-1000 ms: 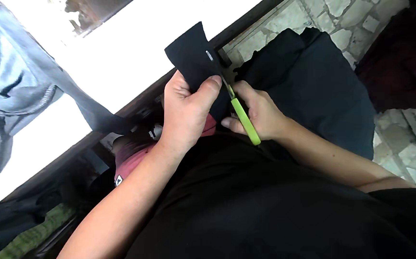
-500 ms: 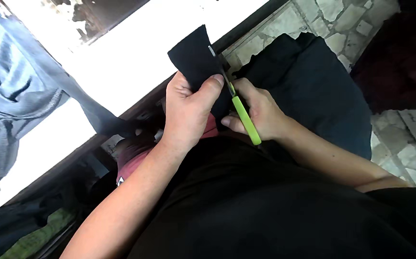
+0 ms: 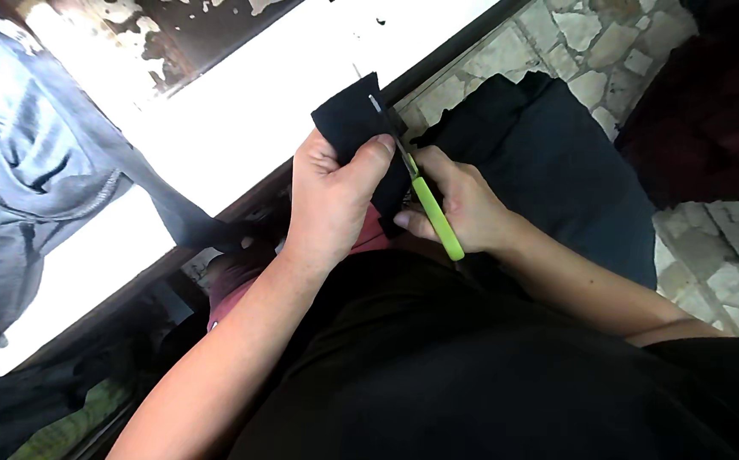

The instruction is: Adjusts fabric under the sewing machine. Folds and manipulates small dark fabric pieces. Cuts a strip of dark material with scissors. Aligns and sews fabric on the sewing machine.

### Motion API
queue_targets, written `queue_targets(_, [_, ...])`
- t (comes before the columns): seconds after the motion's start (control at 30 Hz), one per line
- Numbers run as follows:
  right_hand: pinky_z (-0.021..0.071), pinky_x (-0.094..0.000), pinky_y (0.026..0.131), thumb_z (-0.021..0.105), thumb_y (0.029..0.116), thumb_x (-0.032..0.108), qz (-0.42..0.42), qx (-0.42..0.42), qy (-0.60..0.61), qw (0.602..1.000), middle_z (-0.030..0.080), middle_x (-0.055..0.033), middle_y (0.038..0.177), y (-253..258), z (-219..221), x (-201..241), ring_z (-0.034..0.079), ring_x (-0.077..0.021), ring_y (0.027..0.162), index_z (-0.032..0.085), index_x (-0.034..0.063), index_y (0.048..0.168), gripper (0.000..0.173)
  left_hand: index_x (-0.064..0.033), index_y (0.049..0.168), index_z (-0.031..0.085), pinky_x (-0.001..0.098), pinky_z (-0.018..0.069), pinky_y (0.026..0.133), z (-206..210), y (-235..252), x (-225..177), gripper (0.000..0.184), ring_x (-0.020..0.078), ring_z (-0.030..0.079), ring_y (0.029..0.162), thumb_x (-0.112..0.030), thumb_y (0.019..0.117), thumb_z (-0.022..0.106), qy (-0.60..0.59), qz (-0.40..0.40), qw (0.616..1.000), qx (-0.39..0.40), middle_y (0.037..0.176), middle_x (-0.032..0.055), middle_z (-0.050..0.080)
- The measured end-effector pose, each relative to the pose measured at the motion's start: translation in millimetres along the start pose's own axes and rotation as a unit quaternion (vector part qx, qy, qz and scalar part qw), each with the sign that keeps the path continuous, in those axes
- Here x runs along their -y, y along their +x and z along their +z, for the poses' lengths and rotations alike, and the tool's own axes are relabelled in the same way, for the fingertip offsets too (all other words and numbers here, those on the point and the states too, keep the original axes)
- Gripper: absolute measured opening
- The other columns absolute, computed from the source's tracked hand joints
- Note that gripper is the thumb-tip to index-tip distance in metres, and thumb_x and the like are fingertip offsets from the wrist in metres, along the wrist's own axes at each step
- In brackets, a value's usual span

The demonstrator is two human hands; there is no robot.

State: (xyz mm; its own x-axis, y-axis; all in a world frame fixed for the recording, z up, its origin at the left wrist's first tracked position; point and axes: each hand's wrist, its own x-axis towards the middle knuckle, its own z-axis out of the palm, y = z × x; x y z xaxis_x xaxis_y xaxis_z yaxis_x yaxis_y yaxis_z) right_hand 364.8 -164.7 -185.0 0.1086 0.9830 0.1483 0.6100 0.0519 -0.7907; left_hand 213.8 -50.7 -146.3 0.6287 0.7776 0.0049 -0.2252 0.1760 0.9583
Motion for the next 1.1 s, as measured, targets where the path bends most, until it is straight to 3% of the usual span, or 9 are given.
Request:
queue_targets(0.2, [0.0501, -0.0162, 0.061, 0.068, 0.0859, 0.022, -0.026, -0.046, 0.019, 0.998, 0.066, -0.0049, 0.079, -5, 9, -6, 0.060, -0.0008, 0.067, 0.064, -0.0035, 0.109, 0.035, -0.0108, 0.102, 0.061, 0.0315, 0.0632, 0.078, 2, -3, 3, 0.016, 0.0092, 0.072, 0.085, 0.002, 0.0957, 0.054, -0.013, -0.031, 0.999, -0.014, 0.090, -0.0024, 0.073])
queue_targets(0.33, [0.0509, -0.0170, 0.062, 0.069, 0.0869, 0.028, -0.020, -0.043, 0.021, 0.999, 0.066, -0.0052, 0.080, -4, 5, -3, 0.060, -0.0010, 0.068, 0.064, -0.0038, 0.111, 0.040, -0.0120, 0.101, 0.060, 0.0301, 0.0623, 0.079, 3, 1, -1, 0.015, 0.0075, 0.071, 0.084, 0.000, 0.0973, 0.052, -0.008, -0.018, 1.000, -0.020, 0.089, -0.0043, 0.071])
queue_targets(0.47, [0.0531, -0.0215, 0.066, 0.067, 0.0894, 0.046, -0.004, -0.011, 0.002, 1.000, 0.065, -0.0051, 0.089, 3, -2, 2, 0.061, -0.0039, 0.076, 0.060, -0.0018, 0.119, 0.057, -0.0119, 0.100, 0.062, 0.0286, 0.0622, 0.078, 4, 1, -3, 0.016, 0.0065, 0.071, 0.083, 0.002, 0.0960, 0.054, -0.009, -0.011, 1.000, -0.009, 0.088, -0.0048, 0.072])
queue_targets(0.6, [0.0498, -0.0160, 0.061, 0.068, 0.0863, 0.027, -0.019, -0.047, 0.012, 0.999, 0.065, -0.0043, 0.079, -1, 4, -1, 0.059, 0.0000, 0.068, 0.064, -0.0030, 0.110, 0.038, -0.0112, 0.101, 0.062, 0.0309, 0.0635, 0.077, 4, -1, 0, 0.016, 0.0085, 0.072, 0.084, 0.001, 0.0967, 0.054, -0.012, -0.030, 0.999, -0.009, 0.090, -0.0031, 0.073])
queue_targets(0.67, [0.0485, -0.0146, 0.059, 0.068, 0.0863, 0.024, -0.018, -0.050, 0.017, 0.998, 0.065, -0.0032, 0.076, -3, 6, -2, 0.058, 0.0014, 0.065, 0.064, -0.0030, 0.108, 0.035, -0.0116, 0.101, 0.062, 0.0308, 0.0636, 0.076, 3, 0, 1, 0.016, 0.0083, 0.072, 0.083, 0.001, 0.0967, 0.053, -0.014, -0.033, 0.999, -0.008, 0.089, -0.0033, 0.072])
queue_targets(0.8, [0.0496, -0.0152, 0.061, 0.068, 0.0867, 0.027, -0.020, -0.055, 0.013, 0.998, 0.066, -0.0038, 0.079, -2, 4, 0, 0.059, 0.0007, 0.068, 0.064, -0.0031, 0.110, 0.038, -0.0156, 0.096, 0.057, 0.0264, 0.0596, 0.075, 2, 8, -2, 0.014, 0.0045, 0.066, 0.078, -0.003, 0.0975, 0.051, 0.002, 0.006, 1.000, -0.001, 0.085, -0.0069, 0.065])
queue_targets(0.97, [0.0533, -0.0222, 0.067, 0.066, 0.0893, 0.047, -0.002, -0.026, -0.012, 1.000, 0.066, -0.0049, 0.090, 4, -2, 5, 0.061, -0.0044, 0.076, 0.060, -0.0008, 0.120, 0.058, -0.0129, 0.096, 0.060, 0.0252, 0.0589, 0.074, 4, 8, -3, 0.015, 0.0043, 0.066, 0.078, -0.001, 0.0962, 0.052, 0.009, 0.020, 1.000, 0.002, 0.084, -0.0060, 0.067])
queue_targets(1.1, [0.0513, -0.0176, 0.063, 0.068, 0.0868, 0.026, -0.027, -0.052, -0.002, 0.998, 0.067, -0.0060, 0.082, 2, 3, 0, 0.061, -0.0021, 0.070, 0.064, -0.0036, 0.111, 0.039, -0.0141, 0.095, 0.058, 0.0252, 0.0588, 0.073, 4, 5, -1, 0.014, 0.0043, 0.066, 0.077, -0.002, 0.0971, 0.052, 0.015, 0.006, 1.000, -0.006, 0.083, -0.0063, 0.065])
